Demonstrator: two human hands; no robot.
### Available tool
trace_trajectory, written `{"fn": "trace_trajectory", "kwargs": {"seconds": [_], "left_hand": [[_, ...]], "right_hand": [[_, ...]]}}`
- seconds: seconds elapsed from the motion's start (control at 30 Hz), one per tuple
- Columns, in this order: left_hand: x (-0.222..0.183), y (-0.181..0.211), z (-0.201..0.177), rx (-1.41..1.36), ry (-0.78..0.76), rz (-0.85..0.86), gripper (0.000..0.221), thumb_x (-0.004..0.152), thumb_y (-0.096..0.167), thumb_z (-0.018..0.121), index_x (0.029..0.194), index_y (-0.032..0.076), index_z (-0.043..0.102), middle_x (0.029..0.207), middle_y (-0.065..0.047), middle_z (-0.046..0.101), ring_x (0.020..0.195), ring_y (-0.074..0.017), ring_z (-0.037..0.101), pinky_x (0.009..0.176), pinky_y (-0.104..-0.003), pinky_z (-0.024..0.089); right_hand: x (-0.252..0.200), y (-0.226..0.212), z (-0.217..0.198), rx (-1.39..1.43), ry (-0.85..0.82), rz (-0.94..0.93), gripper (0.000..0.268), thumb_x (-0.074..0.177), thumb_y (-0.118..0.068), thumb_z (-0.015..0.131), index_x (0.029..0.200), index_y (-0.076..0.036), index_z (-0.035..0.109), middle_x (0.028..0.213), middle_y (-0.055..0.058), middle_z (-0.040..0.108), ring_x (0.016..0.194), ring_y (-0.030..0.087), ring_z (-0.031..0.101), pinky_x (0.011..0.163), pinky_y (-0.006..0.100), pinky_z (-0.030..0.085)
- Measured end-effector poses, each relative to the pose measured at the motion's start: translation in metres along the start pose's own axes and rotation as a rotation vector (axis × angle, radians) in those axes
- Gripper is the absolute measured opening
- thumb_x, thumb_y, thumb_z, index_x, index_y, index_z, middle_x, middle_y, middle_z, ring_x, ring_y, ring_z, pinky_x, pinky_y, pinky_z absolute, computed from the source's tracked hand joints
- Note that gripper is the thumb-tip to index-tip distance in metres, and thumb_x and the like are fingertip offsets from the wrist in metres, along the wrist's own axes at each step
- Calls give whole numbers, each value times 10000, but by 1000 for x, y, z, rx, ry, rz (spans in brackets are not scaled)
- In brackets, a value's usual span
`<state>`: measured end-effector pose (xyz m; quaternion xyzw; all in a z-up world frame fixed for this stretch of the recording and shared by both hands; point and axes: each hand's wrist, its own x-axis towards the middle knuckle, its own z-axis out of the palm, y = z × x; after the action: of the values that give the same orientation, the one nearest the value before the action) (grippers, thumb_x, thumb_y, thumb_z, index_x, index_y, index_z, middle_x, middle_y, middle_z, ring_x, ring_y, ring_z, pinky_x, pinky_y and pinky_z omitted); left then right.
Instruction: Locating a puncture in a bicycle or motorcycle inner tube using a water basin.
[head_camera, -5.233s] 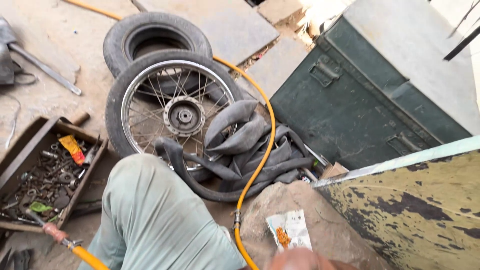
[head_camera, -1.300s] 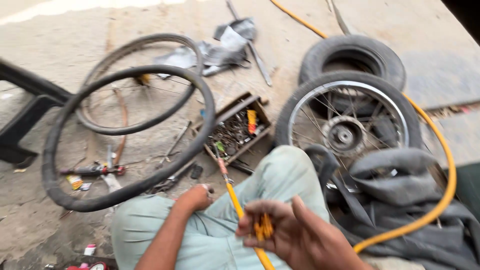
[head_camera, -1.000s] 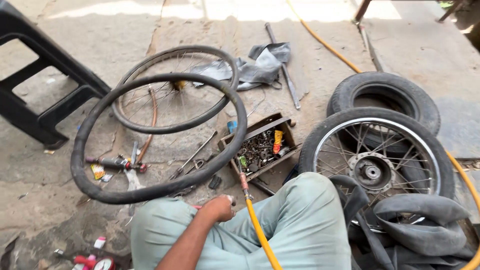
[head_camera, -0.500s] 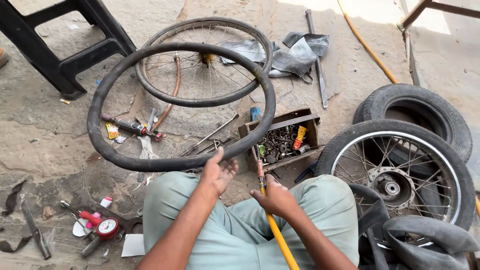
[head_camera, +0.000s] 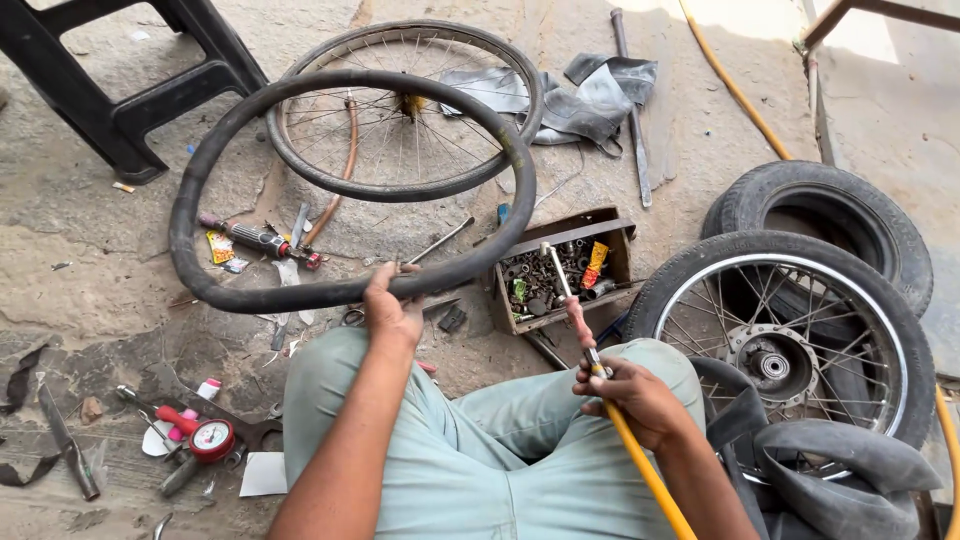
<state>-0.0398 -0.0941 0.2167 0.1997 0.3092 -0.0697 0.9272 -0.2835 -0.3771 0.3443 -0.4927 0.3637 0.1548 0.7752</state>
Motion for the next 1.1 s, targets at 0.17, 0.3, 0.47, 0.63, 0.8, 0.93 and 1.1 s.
{"fn": "trace_trajectory", "kwargs": {"seconds": [0.17, 0.3, 0.47, 0.63, 0.8, 0.93, 1.1], "left_hand": [[-15, -13, 10, 204, -197, -14, 229, 834, 90, 691, 1050, 95, 613, 963, -90, 737, 979, -216, 675, 996, -428, 490], [-21, -21, 11, 230, -286, -96, 264, 799, 32, 686, 1052, 79, 628, 938, -113, 742, 980, -244, 682, 1015, -409, 508], [-15, -24, 5, 227, -214, -163, 291, 810, 42, 687, 1076, 127, 605, 941, -86, 722, 985, -211, 657, 991, -429, 477], [-25, -30, 8, 162, -325, -157, 340, 853, 6, 715, 1148, 114, 588, 968, -85, 707, 968, -210, 691, 994, -382, 546], [-33, -32, 16, 317, -341, -111, 483, 827, 35, 788, 1249, 69, 558, 873, -117, 645, 654, -217, 649, 536, -340, 558], [-42, -27, 25, 326, -321, -114, 482, 831, 69, 831, 1244, 72, 584, 849, -125, 633, 587, -206, 596, 477, -315, 517], [-47, -23, 30, 387, -259, -50, 400, 795, 81, 832, 1143, 97, 636, 914, -51, 684, 560, -178, 599, 452, -294, 502]], "right_hand": [[-11, -3, -5, -38, -68, -44, 280, 895, 39, 574, 1172, 1, 566, 927, 38, 590, 725, 120, 583, 563, 287, 519], [-1, 2, 32, 70, -51, -139, 167, 953, -189, 575, 1066, -67, 555, 764, 16, 515, 509, 99, 430, 394, 247, 357], [36, 26, 116, 93, -114, 9, 434, 984, -550, 528, 941, -119, 499, 700, 5, 473, 423, 93, 361, 345, 247, 286], [69, 58, 153, 263, -261, 60, 448, 1007, -588, 513, 936, -149, 467, 693, -22, 432, 423, 71, 331, 357, 233, 290], [76, 76, 157, 407, -375, 138, 480, 998, -633, 474, 920, -160, 455, 672, -24, 435, 398, 70, 327, 335, 223, 291], [74, 82, 157, 418, -402, 109, 487, 1019, -629, 472, 916, -154, 445, 683, -23, 437, 411, 65, 337, 339, 223, 305], [68, 82, 165, 408, -384, 125, 493, 997, -644, 448, 893, -162, 447, 676, -24, 435, 398, 63, 335, 323, 217, 305]]}}
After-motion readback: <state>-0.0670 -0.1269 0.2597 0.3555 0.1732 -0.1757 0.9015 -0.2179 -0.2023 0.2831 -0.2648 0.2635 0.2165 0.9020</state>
